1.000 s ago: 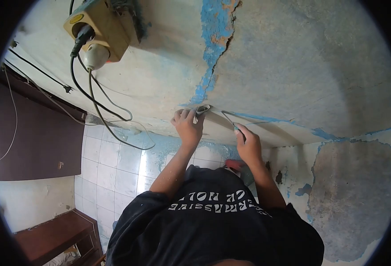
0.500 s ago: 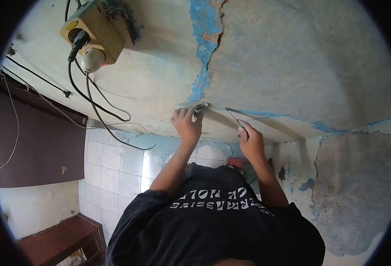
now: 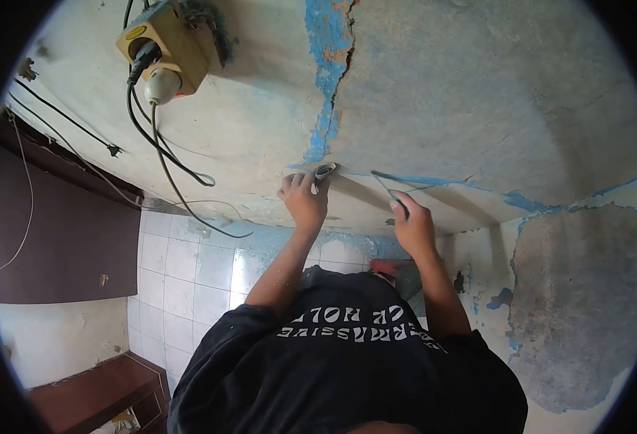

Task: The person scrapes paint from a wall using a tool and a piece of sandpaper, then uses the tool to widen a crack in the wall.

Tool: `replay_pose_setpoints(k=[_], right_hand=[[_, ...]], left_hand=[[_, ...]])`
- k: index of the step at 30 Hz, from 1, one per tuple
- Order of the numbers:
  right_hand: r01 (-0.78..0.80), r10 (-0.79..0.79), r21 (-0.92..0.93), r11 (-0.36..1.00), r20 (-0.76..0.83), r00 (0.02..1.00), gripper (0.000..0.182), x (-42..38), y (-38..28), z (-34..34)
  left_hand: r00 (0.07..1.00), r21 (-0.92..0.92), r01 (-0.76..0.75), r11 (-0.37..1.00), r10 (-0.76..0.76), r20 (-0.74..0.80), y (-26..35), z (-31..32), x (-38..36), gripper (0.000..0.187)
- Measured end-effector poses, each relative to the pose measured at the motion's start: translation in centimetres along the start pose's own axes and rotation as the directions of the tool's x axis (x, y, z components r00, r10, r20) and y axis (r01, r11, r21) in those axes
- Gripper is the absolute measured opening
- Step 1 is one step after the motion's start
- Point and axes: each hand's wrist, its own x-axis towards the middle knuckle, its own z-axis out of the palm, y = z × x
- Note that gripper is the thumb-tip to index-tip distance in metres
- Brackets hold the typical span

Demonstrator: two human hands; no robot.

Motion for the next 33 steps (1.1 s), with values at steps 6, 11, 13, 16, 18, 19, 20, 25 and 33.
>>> replay_pose_setpoints(k=[6,11,13,16,18,19,20,25,33], right_hand=[[-0.008,0.008,-0.016,1.0,-0.016,1.0,0.029,-0.7,0.0,-0.5],[0.027,-0.025,-0.056,0.998,0.03,0.999,0.029,0.4,0.2,0.7],[-0.044,0.045,-0.022,0.999,0.043,0.998,0.029,-0.1,0.1,0.1],[-0.003,0.002,-0.035,0.999,-0.021,1.0,0.029,-0.2,-0.2,-0.3],[-0.072,0.074,-0.043,0.997,0.064,0.995,0.03,0.1,-0.1,1.0],[-0.028,0.032,-0.079,0.996,0.059,0.998,0.03,0.2,0.3,1.5],[0.019,-0.013,-0.115,0.993,0.057,0.998,0.03,0.4,0.6,1.9],[-0.013,0.012,-0.1,0.995,-0.007,1.0,0.029,-0.4,-0.6,-0.9],[0.022,-0.021,-0.052,0.998,0.021,1.0,0.028,0.9,1.5,1.5]], left_hand=[[1.0,0.004,0.022,1.0,-0.022,0.015,0.1,-0.1,-0.1,0.029],[1.0,-0.015,0.025,1.0,-0.025,0.003,0.5,-0.2,-0.2,0.024],[0.999,-0.003,0.032,0.999,-0.032,0.008,0.5,-0.3,0.1,0.024],[1.0,0.003,0.015,1.0,-0.015,-0.022,0.2,-0.3,0.0,0.023],[1.0,-0.017,0.022,1.0,-0.022,0.015,0.3,-0.3,0.0,0.022],[1.0,-0.022,0.014,1.0,-0.014,0.016,0.4,-0.2,0.1,0.022],[1.0,-0.029,0.015,0.999,-0.015,0.015,0.4,-0.2,0.2,0.023],[0.999,0.003,0.002,1.0,-0.002,0.044,-0.2,-0.5,0.1,0.024],[0.998,-0.013,0.042,0.999,-0.041,0.044,0.2,-0.5,0.4,0.026]])
